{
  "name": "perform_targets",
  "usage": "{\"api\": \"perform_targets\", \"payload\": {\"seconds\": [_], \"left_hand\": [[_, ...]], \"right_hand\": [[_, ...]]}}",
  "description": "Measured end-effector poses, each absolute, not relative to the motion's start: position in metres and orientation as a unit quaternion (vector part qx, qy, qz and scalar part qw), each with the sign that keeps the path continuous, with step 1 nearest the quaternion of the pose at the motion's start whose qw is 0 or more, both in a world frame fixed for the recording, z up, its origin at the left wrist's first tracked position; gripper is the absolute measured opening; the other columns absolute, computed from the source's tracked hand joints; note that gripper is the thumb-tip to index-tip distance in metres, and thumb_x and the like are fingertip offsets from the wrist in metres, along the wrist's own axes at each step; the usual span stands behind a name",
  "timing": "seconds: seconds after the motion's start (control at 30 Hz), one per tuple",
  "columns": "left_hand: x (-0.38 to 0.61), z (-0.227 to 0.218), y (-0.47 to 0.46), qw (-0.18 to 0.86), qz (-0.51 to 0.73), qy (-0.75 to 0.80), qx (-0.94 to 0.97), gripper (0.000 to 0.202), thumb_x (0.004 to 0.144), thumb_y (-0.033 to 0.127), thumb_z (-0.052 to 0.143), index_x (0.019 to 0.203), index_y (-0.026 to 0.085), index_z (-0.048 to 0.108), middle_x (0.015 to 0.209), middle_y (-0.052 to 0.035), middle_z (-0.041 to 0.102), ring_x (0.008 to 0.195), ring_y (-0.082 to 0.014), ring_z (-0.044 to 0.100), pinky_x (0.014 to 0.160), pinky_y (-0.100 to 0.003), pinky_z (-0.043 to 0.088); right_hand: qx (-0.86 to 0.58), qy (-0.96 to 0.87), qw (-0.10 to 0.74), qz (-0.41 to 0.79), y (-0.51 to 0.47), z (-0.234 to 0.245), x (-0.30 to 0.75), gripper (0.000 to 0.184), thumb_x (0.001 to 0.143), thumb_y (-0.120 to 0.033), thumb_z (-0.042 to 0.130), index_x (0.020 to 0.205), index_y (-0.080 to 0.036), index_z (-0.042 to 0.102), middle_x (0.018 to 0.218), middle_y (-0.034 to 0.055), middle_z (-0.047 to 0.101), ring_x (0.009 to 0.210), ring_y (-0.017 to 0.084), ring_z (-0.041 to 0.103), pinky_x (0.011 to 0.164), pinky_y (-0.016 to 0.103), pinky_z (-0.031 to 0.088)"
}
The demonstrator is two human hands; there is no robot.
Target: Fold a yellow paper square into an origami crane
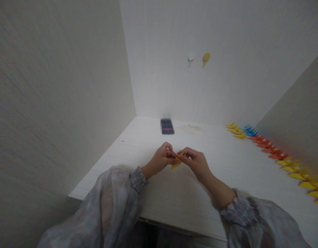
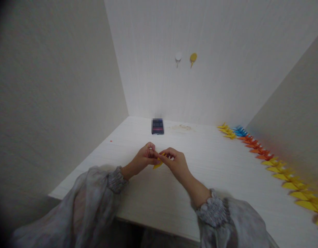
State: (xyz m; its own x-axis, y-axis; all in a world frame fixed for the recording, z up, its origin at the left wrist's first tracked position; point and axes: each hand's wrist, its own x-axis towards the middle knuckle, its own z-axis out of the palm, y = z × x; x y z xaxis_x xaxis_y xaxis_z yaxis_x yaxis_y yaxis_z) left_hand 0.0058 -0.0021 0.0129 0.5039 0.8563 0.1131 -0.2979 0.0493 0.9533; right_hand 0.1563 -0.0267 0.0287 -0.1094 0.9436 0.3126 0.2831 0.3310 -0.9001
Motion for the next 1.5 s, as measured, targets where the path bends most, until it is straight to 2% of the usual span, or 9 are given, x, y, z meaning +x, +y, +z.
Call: {"api": "perform_targets", "payload": {"seconds": [0.2,0.57,0.77,0.87,1.07,1.3,1.43,1.5], "left_hand": [[0.005,0.013,-0.002,0.676,0.424,0.257,0.546,0.05,0.052,0.014,0.07,0.076,0.02,0.026,0.059,0.0054,0.061,0.047,-0.0095,0.054,0.047,-0.021,0.038],[0.008,0.019,-0.005,0.682,0.423,0.251,0.541,0.05,0.051,0.015,0.071,0.075,0.02,0.027,0.057,0.0055,0.06,0.048,-0.0099,0.055,0.047,-0.02,0.039],[0.01,0.016,-0.004,0.674,0.426,0.253,0.548,0.052,0.051,0.016,0.072,0.075,0.02,0.026,0.056,0.006,0.059,0.046,-0.0101,0.055,0.046,-0.02,0.039],[0.009,0.01,-0.001,0.662,0.438,0.256,0.551,0.052,0.052,0.019,0.072,0.075,0.02,0.025,0.056,0.0062,0.059,0.045,-0.0092,0.053,0.045,-0.019,0.038],[0.009,0.01,-0.002,0.625,0.463,0.288,0.559,0.05,0.055,0.022,0.071,0.076,0.02,0.025,0.061,0.0052,0.06,0.053,-0.0098,0.057,0.052,-0.022,0.041],[0.011,0.016,-0.006,0.635,0.446,0.28,0.566,0.052,0.054,0.019,0.071,0.076,0.02,0.025,0.061,0.0047,0.061,0.053,-0.0109,0.058,0.052,-0.022,0.042],[0.009,0.017,-0.005,0.643,0.459,0.273,0.549,0.053,0.054,0.018,0.072,0.076,0.02,0.024,0.061,0.0044,0.062,0.054,-0.0116,0.059,0.052,-0.023,0.042],[0.008,0.016,-0.004,0.636,0.477,0.277,0.54,0.052,0.054,0.019,0.072,0.076,0.02,0.025,0.061,0.0055,0.06,0.054,-0.0114,0.058,0.052,-0.023,0.042]], "right_hand": [[-0.472,-0.656,0.476,0.346,-0.026,0.03,0.16,0.015,0.067,-0.031,0.06,0.061,-0.018,0.063,0.061,0.0007,0.059,0.06,0.013,0.049,0.058,0.026,0.037],[-0.469,-0.622,0.516,0.355,-0.025,0.023,0.16,0.026,0.069,-0.033,0.06,0.05,-0.016,0.053,0.049,-0.004,0.045,0.051,0.009,0.038,0.051,0.023,0.03],[-0.465,-0.56,0.564,0.389,-0.025,0.026,0.158,0.028,0.071,-0.034,0.056,0.05,-0.017,0.053,0.049,-0.0033,0.046,0.051,0.01,0.042,0.052,0.023,0.033],[-0.466,-0.533,0.599,0.373,-0.023,0.029,0.159,0.03,0.076,-0.039,0.048,0.059,-0.017,0.058,0.055,-0.001,0.051,0.055,0.011,0.045,0.056,0.024,0.036],[-0.475,-0.614,0.476,0.412,-0.023,0.023,0.155,0.023,0.066,-0.039,0.06,0.062,-0.016,0.058,0.055,-0.0011,0.053,0.053,0.011,0.045,0.051,0.024,0.035],[-0.471,-0.6,0.498,0.414,-0.026,0.023,0.154,0.03,0.071,-0.04,0.054,0.053,-0.016,0.055,0.05,-0.0015,0.051,0.049,0.01,0.044,0.05,0.024,0.034],[-0.457,-0.608,0.511,0.401,-0.025,0.027,0.156,0.039,0.081,-0.041,0.039,0.058,-0.016,0.057,0.054,0.0008,0.052,0.056,0.012,0.048,0.058,0.026,0.038],[-0.445,-0.623,0.514,0.386,-0.025,0.027,0.157,0.037,0.082,-0.041,0.038,0.061,-0.016,0.057,0.058,0.0015,0.053,0.061,0.013,0.05,0.062,0.026,0.039]]}}
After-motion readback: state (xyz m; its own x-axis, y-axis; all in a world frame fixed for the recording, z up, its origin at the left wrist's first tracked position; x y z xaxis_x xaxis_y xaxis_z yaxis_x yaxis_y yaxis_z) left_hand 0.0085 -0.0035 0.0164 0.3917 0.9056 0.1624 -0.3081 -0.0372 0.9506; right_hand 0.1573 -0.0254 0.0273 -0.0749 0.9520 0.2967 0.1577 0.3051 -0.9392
